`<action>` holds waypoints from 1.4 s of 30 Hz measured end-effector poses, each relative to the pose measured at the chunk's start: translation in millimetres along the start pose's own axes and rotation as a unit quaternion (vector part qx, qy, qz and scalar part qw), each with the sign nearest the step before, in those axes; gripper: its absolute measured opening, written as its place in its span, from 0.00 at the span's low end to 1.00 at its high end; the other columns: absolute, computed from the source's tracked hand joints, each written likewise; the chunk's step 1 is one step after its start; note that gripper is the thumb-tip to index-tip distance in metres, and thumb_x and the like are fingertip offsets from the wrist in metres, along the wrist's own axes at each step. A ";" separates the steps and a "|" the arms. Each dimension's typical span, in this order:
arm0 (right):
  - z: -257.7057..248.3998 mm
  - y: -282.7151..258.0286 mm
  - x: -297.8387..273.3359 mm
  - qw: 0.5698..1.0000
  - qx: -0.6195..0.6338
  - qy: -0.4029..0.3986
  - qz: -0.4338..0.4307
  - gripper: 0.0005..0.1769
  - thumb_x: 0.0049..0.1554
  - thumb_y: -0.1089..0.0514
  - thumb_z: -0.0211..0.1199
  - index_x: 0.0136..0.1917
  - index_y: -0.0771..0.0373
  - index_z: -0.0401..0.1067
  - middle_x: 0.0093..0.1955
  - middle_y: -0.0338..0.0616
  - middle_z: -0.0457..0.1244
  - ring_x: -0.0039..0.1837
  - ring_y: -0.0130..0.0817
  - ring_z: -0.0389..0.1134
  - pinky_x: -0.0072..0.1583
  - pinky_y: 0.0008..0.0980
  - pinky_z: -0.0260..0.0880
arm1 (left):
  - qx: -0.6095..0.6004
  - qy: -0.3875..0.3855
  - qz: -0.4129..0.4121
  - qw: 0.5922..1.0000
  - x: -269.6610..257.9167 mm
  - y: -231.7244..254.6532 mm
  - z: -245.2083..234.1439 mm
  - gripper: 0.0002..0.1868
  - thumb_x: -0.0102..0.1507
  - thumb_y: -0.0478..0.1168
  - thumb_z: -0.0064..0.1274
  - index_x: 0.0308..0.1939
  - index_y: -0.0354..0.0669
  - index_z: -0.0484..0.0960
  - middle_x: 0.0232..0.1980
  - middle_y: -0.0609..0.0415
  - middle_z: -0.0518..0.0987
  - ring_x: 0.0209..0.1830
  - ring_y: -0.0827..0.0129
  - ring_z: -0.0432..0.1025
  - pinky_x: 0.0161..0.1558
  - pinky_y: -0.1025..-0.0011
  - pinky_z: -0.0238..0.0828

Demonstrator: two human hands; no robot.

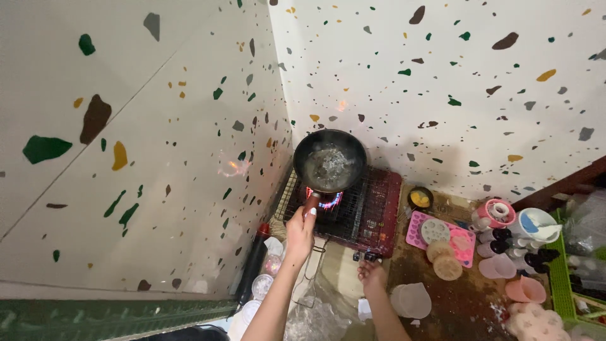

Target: Preparing silicone molds and melting wax on a portable stove in a workshop.

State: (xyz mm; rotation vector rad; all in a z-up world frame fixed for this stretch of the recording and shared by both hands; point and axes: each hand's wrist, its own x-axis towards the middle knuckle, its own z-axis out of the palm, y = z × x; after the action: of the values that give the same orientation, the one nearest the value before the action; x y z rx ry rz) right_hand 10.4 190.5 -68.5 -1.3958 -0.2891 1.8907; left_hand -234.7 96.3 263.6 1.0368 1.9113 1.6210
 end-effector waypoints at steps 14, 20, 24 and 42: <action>-13.8 -2.0 16.8 0.986 0.151 -0.044 0.055 0.11 0.64 0.54 0.45 0.39 0.55 0.59 0.35 0.42 0.58 0.35 0.34 0.56 0.35 0.32 0.53 | -0.007 0.002 0.004 1.000 -1.1 -13.9 -5.8 0.17 0.70 0.48 0.44 0.46 0.35 0.77 0.29 0.48 0.74 0.28 0.64 0.69 0.35 0.64 0.67; -12.2 -4.9 15.4 0.977 0.202 -0.043 0.060 0.13 0.65 0.54 0.44 0.37 0.51 0.56 0.35 0.41 0.58 0.35 0.31 0.54 0.34 0.29 0.53 | 0.007 0.008 -0.002 1.000 -1.8 -12.3 -7.4 0.18 0.70 0.48 0.44 0.45 0.35 0.77 0.28 0.47 0.72 0.27 0.63 0.68 0.34 0.64 0.66; -16.8 -5.7 20.7 0.971 0.199 -0.100 0.089 0.19 0.64 0.46 0.45 0.34 0.53 0.51 0.34 0.42 0.58 0.34 0.32 0.56 0.32 0.29 0.52 | 0.004 0.012 -0.001 1.000 -3.4 -14.1 -5.2 0.19 0.70 0.49 0.44 0.45 0.35 0.77 0.27 0.47 0.73 0.26 0.63 0.68 0.33 0.64 0.66; -13.0 3.5 -62.1 0.981 0.114 -0.088 0.132 0.27 0.67 0.42 0.40 0.43 0.65 0.67 0.32 0.41 0.60 0.30 0.29 0.57 0.30 0.28 0.57 | 0.006 0.026 -0.035 0.999 -19.4 -57.0 22.2 0.19 0.70 0.50 0.44 0.41 0.35 0.76 0.28 0.43 0.74 0.27 0.56 0.69 0.33 0.61 0.67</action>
State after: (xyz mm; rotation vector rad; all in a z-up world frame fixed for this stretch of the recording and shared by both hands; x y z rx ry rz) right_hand 27.9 142.7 -30.6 -1.1610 0.0330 2.1923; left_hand -221.4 93.6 200.8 0.9304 1.9706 1.6151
